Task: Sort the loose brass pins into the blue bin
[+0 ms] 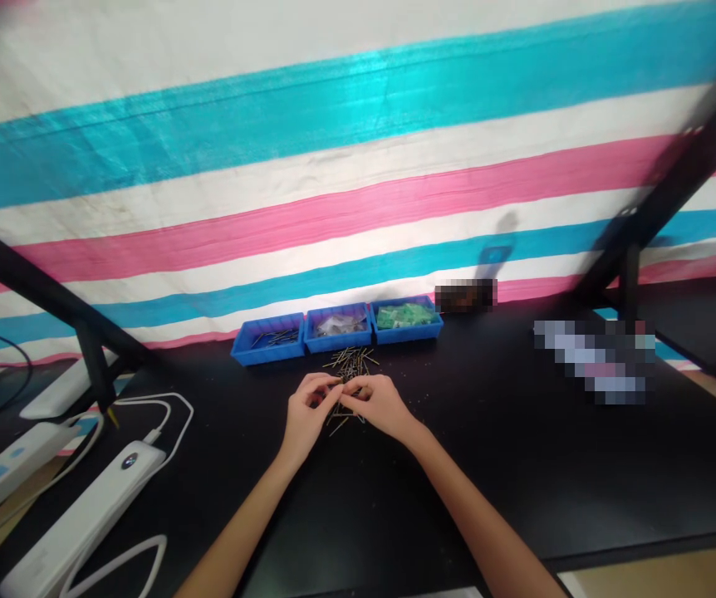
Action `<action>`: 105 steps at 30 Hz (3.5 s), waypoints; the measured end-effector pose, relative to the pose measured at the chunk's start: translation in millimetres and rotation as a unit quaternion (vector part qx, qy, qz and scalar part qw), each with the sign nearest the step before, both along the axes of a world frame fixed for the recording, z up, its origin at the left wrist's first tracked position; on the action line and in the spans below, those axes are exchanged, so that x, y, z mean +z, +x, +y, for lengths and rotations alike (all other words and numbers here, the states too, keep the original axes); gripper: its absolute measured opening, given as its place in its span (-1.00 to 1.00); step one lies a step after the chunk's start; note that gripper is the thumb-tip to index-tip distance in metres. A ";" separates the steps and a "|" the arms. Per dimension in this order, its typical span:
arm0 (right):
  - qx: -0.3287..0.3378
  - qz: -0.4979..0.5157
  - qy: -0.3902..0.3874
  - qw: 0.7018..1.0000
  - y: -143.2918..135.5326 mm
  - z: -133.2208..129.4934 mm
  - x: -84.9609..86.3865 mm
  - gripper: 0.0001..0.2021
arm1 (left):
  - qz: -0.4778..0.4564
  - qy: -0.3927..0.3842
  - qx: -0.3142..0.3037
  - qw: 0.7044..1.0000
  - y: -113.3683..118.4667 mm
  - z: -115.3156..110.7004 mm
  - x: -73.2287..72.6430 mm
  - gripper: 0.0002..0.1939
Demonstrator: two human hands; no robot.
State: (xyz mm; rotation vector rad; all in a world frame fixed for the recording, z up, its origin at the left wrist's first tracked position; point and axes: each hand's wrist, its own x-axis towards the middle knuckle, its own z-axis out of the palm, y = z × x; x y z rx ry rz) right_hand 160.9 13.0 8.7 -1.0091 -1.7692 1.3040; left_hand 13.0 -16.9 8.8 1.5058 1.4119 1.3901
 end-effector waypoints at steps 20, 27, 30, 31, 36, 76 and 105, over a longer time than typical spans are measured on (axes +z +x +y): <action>-0.091 -0.016 0.064 0.994 2.5 3.1 1.8 -0.73 | 0.040 0.039 0.023 0.998 -12.8 10.9 6.2 -0.85; -0.115 -0.160 0.155 0.968 5.7 2.7 1.1 -0.78 | -0.066 0.043 0.220 0.972 -57.2 49.7 22.7 -0.59; -0.111 -0.170 0.167 0.965 6.9 2.4 2.8 -0.79 | -0.025 0.059 0.207 0.976 -65.8 52.7 29.6 -0.45; -0.113 -0.172 0.175 0.963 7.5 2.5 3.2 -0.79 | -0.010 0.064 0.196 0.978 -64.7 50.6 30.1 -0.43; -0.135 -0.255 0.247 0.925 13.5 5.8 -3.9 -0.60 | 0.098 0.054 0.069 0.991 -43.7 30.0 19.5 -0.63; -0.139 -0.243 0.202 0.938 12.5 9.7 -4.2 -0.86 | 0.119 0.021 0.016 0.992 1.3 -0.6 -3.1 -0.86; -0.107 -0.045 0.115 0.987 3.8 9.0 -10.0 -0.80 | 0.152 0.030 -0.009 0.988 0.3 0.2 -11.5 -0.80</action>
